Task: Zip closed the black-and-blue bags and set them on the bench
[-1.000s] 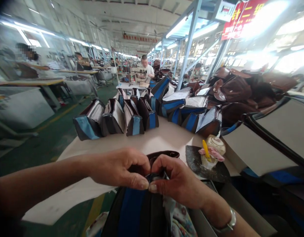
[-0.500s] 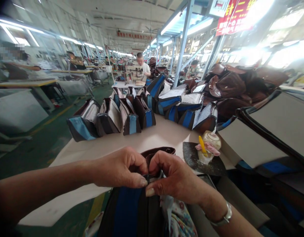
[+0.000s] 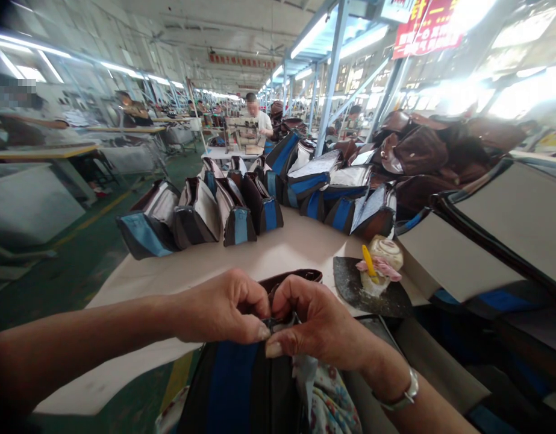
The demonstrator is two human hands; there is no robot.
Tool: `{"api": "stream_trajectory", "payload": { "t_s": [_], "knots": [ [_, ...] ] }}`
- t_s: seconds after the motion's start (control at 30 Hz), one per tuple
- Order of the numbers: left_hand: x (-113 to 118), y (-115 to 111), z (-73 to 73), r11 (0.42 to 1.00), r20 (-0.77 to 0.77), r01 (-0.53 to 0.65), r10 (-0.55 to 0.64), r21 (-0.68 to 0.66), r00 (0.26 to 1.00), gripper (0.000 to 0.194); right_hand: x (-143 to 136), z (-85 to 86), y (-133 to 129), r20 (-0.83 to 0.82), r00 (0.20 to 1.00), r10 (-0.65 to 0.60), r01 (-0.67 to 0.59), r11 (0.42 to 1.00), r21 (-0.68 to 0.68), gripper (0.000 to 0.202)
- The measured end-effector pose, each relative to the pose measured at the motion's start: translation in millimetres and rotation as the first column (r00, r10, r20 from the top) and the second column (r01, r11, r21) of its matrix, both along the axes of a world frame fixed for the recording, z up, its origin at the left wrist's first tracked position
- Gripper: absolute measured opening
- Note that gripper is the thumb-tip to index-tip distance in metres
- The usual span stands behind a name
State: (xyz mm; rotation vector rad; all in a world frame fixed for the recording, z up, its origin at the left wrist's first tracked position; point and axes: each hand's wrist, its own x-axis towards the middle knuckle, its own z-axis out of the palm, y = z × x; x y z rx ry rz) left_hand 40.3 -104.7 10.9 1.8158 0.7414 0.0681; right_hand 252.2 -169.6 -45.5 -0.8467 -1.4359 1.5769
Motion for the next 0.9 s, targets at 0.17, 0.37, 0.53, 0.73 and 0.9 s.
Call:
{"api": "stream_trajectory", "payload": {
  "t_s": [0.17, 0.37, 0.53, 0.73, 0.9],
  "knots": [
    [1.2, -0.3, -1.9, 1.0, -0.007, 0.0, 0.0, -0.022, 1.0, 0.018, 0.5, 0.1, -1.2, -0.041, 0.999, 0.035, -0.038, 0.998, -0.053, 0.043],
    [1.6, 1.5, -4.0, 0.999, -0.015, 0.013, -0.014, -0.039, 1.0, 0.028, 2.3, 1.8, -0.1, -0.049, 0.996, 0.069, -0.072, 0.995, -0.075, 0.043],
    [1.3, 3.9, -4.2, 0.998, -0.014, 0.042, -0.042, -0.053, 0.999, 0.028, 0.9, 3.3, 0.3, -0.03, 0.998, 0.055, -0.056, 0.997, -0.061, 0.041],
    [3.4, 6.3, -6.2, 0.996, -0.015, 0.047, -0.049, -0.08, 0.999, 0.022, 0.6, 5.0, 0.3, 0.048, 0.999, -0.007, 0.007, 1.0, 0.008, 0.029],
    [6.0, 6.2, -11.0, 0.996, 0.005, 0.017, -0.017, -0.093, 1.0, 0.022, 2.3, 2.7, 1.3, 0.025, 1.0, 0.007, -0.007, 1.0, -0.029, 0.031]
  ]
}}
